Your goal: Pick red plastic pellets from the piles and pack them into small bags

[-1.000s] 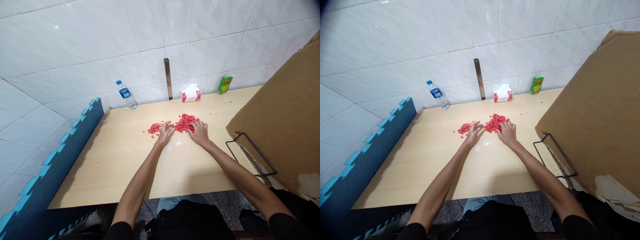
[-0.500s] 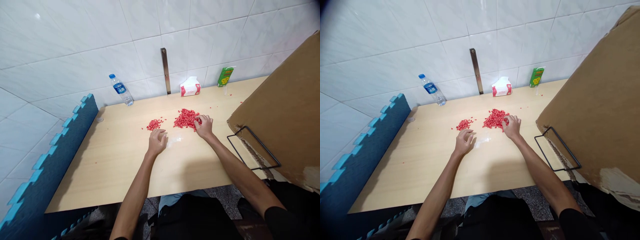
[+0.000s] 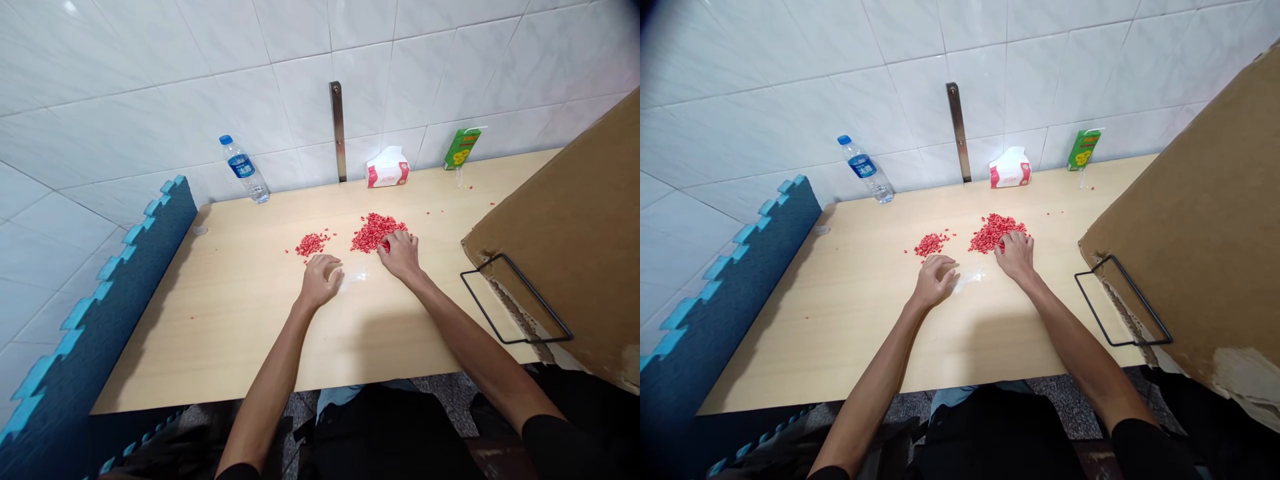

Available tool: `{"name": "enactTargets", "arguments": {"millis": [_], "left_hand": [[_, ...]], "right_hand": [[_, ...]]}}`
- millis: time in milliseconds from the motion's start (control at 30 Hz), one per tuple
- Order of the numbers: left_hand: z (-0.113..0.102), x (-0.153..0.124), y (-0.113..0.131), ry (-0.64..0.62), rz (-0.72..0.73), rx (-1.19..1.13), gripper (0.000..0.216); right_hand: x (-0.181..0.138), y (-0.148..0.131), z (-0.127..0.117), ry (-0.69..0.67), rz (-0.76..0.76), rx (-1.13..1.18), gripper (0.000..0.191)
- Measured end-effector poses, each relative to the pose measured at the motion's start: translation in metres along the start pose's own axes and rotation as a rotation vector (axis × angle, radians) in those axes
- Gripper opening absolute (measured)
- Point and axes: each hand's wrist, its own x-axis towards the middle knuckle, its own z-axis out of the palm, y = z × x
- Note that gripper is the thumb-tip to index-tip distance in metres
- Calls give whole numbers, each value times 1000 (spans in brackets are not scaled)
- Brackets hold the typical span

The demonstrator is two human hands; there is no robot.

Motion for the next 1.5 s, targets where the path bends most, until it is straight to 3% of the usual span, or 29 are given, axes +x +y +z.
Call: {"name": "enactTargets", "arguments": {"millis": [167, 300, 467, 567, 700, 867, 1067, 1133, 1267, 1400, 1500], "left_hand": [[1, -1, 0, -16, -2, 0, 17], [1, -2, 0, -10, -20, 3, 17], [4, -7, 4, -150, 43, 114, 35], [7, -9, 5, -199, 65, 192, 35], [11, -9, 2, -167, 78, 188, 14], [13, -8, 1, -145, 88, 166, 12], [11, -7, 2, -121, 31, 97, 17], [10, -7, 5, -138, 38, 100, 15], [12, -10, 12, -138, 24, 46, 55], [18, -13, 11, -83, -93, -11, 78], [23, -9, 9, -189, -47, 34, 88]], "right_hand": [[0, 0, 0, 13, -9, 24, 16], [-1, 2, -2, 100, 1, 70, 19], [-6, 0, -3, 197, -3, 142, 25], [-11, -8, -3, 189, -29, 182, 27], [-19, -23, -4, 139, -99, 232, 26], [-26, -35, -5, 115, -161, 316, 25], [-37, -55, -5, 76, -150, 485, 21], [-39, -59, -5, 111, -63, 587, 21], [-42, -59, -4, 160, 166, 831, 20], [-44, -57, -1, -33, 142, 1008, 20], [-44, -58, 3, -37, 165, 1018, 22]]}}
